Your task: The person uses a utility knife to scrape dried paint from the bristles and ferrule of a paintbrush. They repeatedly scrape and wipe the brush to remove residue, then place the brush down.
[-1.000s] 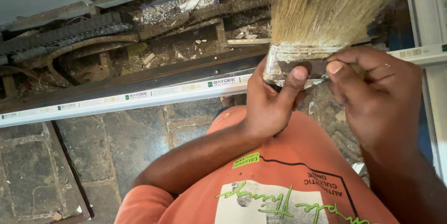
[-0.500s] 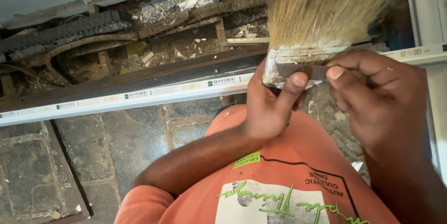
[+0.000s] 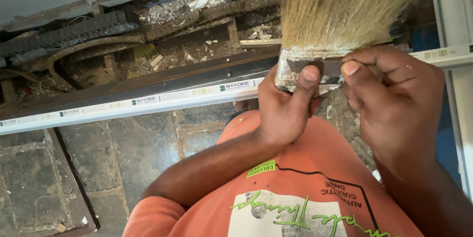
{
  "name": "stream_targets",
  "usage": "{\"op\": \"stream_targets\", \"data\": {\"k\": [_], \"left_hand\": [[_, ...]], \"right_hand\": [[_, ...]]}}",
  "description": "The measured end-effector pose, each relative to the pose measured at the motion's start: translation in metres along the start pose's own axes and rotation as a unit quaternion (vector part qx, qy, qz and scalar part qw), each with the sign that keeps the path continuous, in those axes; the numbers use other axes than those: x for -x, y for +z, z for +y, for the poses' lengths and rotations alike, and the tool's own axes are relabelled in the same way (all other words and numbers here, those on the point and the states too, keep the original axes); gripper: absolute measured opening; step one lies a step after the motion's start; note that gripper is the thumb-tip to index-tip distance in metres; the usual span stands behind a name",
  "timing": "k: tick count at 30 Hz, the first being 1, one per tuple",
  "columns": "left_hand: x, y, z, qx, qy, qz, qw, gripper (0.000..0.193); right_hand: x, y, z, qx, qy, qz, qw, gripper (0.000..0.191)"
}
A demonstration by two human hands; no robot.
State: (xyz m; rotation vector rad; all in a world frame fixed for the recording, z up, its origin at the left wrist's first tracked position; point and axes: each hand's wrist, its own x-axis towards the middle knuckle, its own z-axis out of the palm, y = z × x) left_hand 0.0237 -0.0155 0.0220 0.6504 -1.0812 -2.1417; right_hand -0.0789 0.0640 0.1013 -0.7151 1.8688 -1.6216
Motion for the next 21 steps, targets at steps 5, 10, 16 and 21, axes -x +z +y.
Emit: {"op": "stream_targets", "data": {"k": [5,10,16,21], "left_hand": [[0.002,-0.003,0.001,-0.007,0.003,-0.008,1.0,0.05],[0.005,-0.008,0.0,0.039,0.034,-0.051,0.997,0.048],[0.002,-0.004,-0.002,0.044,0.018,-0.02,0.999,0.045],[0.001,0.0,0.001,0.033,0.013,0.002,0.999,0.045]], "right_hand": [[0.0,-0.002,-0.004,-0.004,0.066,-0.015,0.998,0.011],[-0.008,-0.003,0.002,-0.036,0.102,-0.05,0.993,0.013],[-0.009,-0.005,0.003,-0.036,0.092,-0.042,0.994,0.014],[-0.007,-0.005,0.0,-0.04,0.066,-0.033,0.996,0.013]]}}
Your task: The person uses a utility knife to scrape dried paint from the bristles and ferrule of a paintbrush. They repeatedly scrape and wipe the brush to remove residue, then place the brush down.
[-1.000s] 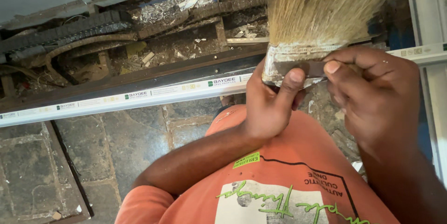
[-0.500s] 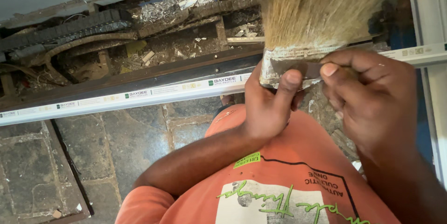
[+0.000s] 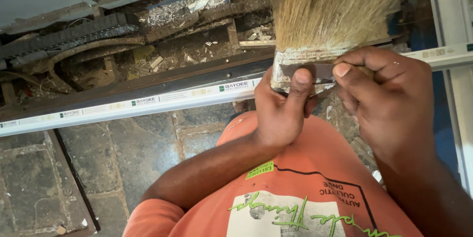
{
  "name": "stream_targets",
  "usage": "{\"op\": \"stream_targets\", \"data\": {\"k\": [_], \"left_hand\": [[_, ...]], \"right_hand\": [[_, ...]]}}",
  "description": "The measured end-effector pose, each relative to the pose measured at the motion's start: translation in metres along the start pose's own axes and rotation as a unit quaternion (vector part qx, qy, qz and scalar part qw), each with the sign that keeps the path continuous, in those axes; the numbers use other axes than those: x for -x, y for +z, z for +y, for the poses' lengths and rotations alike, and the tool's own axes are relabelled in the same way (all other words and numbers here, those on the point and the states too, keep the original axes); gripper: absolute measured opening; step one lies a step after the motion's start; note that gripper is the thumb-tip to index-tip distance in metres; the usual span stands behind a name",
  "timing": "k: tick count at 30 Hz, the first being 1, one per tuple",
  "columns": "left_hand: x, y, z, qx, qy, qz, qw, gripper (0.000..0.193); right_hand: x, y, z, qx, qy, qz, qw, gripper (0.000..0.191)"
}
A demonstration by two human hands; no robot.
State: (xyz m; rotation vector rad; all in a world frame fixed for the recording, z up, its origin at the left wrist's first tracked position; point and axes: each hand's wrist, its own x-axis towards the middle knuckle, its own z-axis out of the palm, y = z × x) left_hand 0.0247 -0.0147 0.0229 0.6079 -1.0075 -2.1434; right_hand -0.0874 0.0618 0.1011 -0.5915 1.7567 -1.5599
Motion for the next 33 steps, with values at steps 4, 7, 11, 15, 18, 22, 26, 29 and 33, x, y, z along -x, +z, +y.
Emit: {"op": "stream_targets", "data": {"k": [4,7,11,15,18,22,26,29,33], "left_hand": [[-0.001,0.001,0.002,-0.017,-0.01,0.009,1.0,0.047],[-0.001,0.0,0.001,0.011,-0.016,-0.002,1.0,0.048],[0.0,-0.008,-0.001,-0.009,-0.026,-0.018,0.999,0.047],[-0.001,-0.015,-0.006,0.008,-0.001,-0.066,0.998,0.041],[-0.001,-0.014,-0.008,0.013,0.005,-0.068,0.998,0.038],[-0.001,-0.01,-0.006,-0.002,-0.015,-0.041,0.999,0.037],[-0.002,-0.004,-0.002,0.019,-0.038,-0.025,0.999,0.037],[-0.002,-0.001,0.0,0.019,-0.044,-0.02,0.999,0.035],[-0.005,-0.006,0.0,0.019,-0.065,-0.002,0.998,0.035]], "right_hand": [[0.003,0.003,0.002,0.027,-0.027,0.015,0.999,0.012],[0.006,0.002,0.007,0.053,-0.06,0.013,0.997,0.013],[0.005,-0.003,0.017,0.005,-0.038,-0.003,0.999,0.013],[0.002,-0.017,0.022,0.014,0.013,0.002,1.0,0.014],[0.003,-0.021,0.021,-0.018,-0.017,-0.004,1.0,0.013],[0.009,-0.016,0.01,0.024,-0.023,0.019,0.999,0.013],[0.015,-0.01,-0.003,0.091,-0.053,0.044,0.994,0.013],[0.016,-0.006,-0.003,0.088,-0.086,0.053,0.991,0.013],[0.021,0.001,0.012,0.073,-0.11,0.06,0.989,0.015]]}}
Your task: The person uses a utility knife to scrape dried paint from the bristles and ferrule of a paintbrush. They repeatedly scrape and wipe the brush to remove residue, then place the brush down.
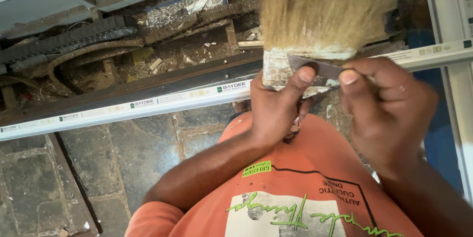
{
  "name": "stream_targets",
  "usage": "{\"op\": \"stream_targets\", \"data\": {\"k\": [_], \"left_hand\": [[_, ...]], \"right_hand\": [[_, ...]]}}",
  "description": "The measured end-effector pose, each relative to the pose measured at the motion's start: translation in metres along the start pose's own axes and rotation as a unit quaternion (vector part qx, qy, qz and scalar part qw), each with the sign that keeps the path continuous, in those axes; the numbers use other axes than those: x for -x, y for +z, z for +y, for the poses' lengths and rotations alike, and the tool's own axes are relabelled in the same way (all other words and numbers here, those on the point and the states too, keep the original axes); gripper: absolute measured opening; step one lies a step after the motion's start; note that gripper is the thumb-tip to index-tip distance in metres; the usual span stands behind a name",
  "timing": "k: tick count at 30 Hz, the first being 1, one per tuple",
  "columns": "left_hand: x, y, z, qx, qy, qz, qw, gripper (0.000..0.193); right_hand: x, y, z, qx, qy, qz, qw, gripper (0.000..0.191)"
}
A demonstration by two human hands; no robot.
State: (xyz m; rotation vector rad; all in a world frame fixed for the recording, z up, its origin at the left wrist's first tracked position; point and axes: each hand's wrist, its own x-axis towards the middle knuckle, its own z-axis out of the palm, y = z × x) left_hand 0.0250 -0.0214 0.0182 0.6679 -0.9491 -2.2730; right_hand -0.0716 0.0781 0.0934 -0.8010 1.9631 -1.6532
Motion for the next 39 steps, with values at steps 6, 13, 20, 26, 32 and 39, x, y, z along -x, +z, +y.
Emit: {"op": "stream_targets", "data": {"k": [6,13,20,26,32,39], "left_hand": [[-0.004,-0.013,-0.008,-0.049,0.106,-0.022,0.993,0.032],[-0.076,-0.066,0.034,-0.675,0.241,0.037,0.697,0.058],[-0.074,-0.123,0.025,-0.659,0.318,0.038,0.68,0.064],[-0.046,-0.122,-0.004,-0.631,0.145,-0.067,0.759,0.056],[-0.034,-0.081,-0.02,-0.144,-0.014,-0.087,0.986,0.053],[-0.02,-0.05,-0.016,-0.025,0.019,-0.166,0.986,0.057]], "right_hand": [[-0.002,-0.034,0.052,-0.053,-0.085,0.097,0.99,0.018],[-0.004,-0.133,0.139,0.222,0.068,0.136,0.963,0.018],[0.013,-0.124,0.142,0.244,0.05,0.168,0.954,0.017],[0.014,-0.084,0.113,0.223,-0.018,0.112,0.968,0.013],[0.012,-0.07,0.087,0.108,-0.006,0.104,0.989,0.014],[0.028,-0.081,0.085,-0.012,-0.089,0.097,0.991,0.014]]}}
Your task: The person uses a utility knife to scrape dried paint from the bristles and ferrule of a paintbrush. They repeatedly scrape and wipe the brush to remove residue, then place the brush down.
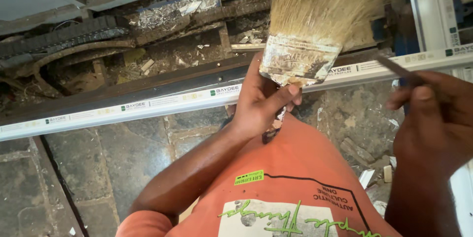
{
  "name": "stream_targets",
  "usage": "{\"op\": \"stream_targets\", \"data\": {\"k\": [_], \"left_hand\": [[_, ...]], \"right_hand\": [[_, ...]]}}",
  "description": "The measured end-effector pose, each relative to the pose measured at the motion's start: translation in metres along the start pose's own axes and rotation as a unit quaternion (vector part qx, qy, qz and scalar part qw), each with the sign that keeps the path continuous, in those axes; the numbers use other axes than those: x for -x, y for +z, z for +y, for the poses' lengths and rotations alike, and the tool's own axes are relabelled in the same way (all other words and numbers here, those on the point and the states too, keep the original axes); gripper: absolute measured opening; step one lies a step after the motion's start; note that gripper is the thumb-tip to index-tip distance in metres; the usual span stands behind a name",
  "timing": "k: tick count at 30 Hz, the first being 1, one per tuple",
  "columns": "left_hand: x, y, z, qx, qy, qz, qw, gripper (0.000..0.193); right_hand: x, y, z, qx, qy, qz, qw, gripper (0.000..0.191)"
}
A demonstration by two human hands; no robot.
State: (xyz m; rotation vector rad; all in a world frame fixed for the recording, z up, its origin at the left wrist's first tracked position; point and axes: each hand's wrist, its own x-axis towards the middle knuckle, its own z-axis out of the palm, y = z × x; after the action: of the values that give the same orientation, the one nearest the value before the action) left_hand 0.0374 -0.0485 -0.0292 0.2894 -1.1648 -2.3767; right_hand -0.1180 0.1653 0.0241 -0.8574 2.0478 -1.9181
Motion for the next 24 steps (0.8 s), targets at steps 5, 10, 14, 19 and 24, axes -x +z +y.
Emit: {"op": "stream_targets", "data": {"k": [5,10,14,19,24], "left_hand": [[-0.001,0.012,0.001,0.042,0.028,-0.015,0.999,0.053],[-0.001,0.03,-0.003,0.047,0.022,0.048,0.998,0.05],[-0.002,0.038,-0.002,0.078,0.0,0.068,0.995,0.042],[-0.004,0.033,0.0,0.12,-0.003,0.04,0.992,0.041],[-0.001,0.022,-0.007,0.109,0.014,-0.006,0.994,0.056]], "right_hand": [[-0.002,-0.016,-0.002,-0.094,0.007,0.005,0.996,0.019],[0.001,-0.001,-0.017,-0.049,-0.021,0.011,0.998,0.019],[-0.003,0.018,-0.034,-0.103,0.01,0.017,0.994,0.018],[-0.006,0.029,-0.044,-0.102,0.048,0.0,0.994,0.013],[-0.004,0.029,-0.039,-0.092,0.057,-0.032,0.994,0.02]]}}
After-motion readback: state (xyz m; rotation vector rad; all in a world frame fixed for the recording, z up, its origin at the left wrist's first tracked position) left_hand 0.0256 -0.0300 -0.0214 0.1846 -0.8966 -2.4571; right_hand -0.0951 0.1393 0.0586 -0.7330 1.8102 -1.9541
